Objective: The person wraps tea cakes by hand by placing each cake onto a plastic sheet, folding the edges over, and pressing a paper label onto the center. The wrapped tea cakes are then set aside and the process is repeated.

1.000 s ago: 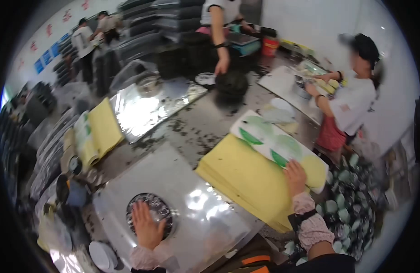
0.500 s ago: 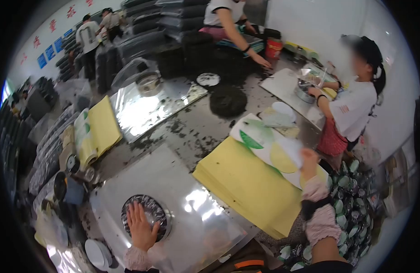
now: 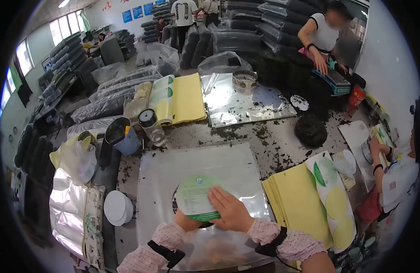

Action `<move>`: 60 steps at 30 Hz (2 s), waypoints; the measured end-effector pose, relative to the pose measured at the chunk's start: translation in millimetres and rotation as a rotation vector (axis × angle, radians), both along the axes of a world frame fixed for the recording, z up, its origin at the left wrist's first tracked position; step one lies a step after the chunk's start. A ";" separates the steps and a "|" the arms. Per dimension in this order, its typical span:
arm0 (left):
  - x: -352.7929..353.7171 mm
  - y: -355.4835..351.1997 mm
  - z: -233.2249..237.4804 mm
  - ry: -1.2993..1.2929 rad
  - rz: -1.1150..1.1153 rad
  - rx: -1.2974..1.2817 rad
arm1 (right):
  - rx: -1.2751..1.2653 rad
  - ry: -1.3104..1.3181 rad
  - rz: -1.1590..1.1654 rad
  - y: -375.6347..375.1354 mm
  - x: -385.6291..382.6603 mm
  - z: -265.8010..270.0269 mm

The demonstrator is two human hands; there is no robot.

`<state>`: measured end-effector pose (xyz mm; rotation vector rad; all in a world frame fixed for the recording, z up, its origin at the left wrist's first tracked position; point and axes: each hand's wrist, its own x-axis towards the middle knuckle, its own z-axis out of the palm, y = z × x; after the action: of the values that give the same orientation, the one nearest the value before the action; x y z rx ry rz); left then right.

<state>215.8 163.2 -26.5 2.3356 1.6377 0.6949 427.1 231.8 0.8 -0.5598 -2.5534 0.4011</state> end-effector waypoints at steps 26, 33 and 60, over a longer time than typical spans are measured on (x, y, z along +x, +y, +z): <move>-23.7 34.3 19.5 0.164 -0.123 -0.118 | -0.427 -0.249 0.174 7.7 -83.8 -41.5; -31.8 14.6 14.8 -0.263 0.026 0.064 | -0.043 -0.210 0.110 -0.2 -85.3 -50.1; -26.0 -140.3 4.2 -0.906 0.763 -0.200 | -0.274 0.095 0.098 -48.1 -15.3 -10.4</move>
<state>189.8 22.9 -22.3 0.9062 1.9013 1.3625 411.9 183.6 -9.6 -0.4993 -2.4571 0.8010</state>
